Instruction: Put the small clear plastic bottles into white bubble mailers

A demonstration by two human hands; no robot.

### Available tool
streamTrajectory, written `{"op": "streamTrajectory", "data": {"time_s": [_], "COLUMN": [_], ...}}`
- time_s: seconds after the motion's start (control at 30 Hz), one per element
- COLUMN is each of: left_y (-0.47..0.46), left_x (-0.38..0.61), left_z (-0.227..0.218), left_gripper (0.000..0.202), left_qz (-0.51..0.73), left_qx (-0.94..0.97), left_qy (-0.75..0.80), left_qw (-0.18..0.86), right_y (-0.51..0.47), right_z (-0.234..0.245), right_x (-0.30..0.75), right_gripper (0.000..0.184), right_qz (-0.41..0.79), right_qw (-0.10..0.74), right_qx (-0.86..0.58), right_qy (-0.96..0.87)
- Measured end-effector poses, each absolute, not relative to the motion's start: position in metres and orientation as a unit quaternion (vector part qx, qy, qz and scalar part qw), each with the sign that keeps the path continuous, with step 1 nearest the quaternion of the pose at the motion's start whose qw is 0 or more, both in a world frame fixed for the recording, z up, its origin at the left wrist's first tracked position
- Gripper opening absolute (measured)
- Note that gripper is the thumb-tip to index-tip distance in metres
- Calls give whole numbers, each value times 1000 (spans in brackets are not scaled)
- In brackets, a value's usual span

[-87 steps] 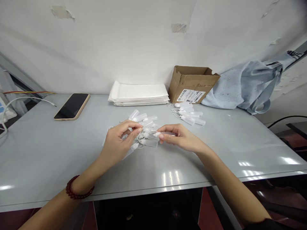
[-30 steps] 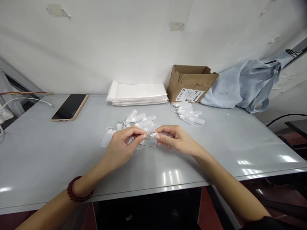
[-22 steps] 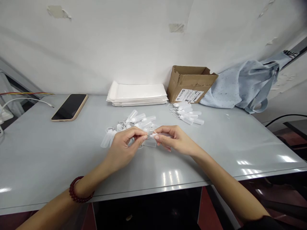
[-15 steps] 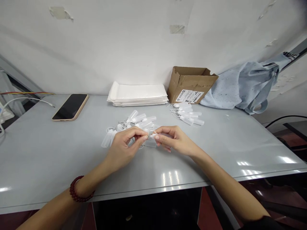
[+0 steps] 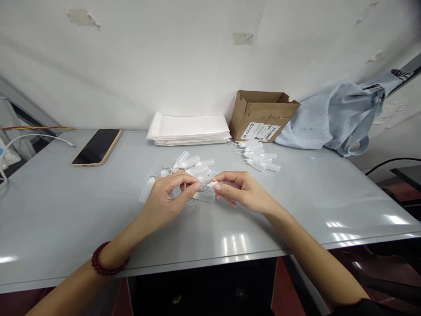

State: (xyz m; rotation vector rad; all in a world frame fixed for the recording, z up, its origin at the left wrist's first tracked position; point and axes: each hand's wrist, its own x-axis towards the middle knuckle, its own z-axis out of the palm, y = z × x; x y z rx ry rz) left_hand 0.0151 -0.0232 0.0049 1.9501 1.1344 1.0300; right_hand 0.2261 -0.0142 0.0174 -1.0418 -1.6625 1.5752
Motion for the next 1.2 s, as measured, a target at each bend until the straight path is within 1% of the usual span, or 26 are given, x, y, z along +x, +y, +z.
{"op": "streamTrajectory", "data": {"time_s": [0.17,0.4,1.2], "left_y": [-23,-24,-26], "left_x": [17,17,20], "left_z": [4,1,4], "left_gripper": [16,17,17], "left_qz": [381,383,378], "left_qx": [749,751,753], "left_qy": [436,430,425], "left_qw": [322,325,330], "right_y": [-15,-15,-14], "right_z": [15,10,7], "right_x": [225,225,224], "right_gripper": [31,27,29], "right_qz": [592,596,622], "right_qw": [301,301,289], "right_qx": [-394,-389,-391], "right_qy": [-636,-635,-613]}}
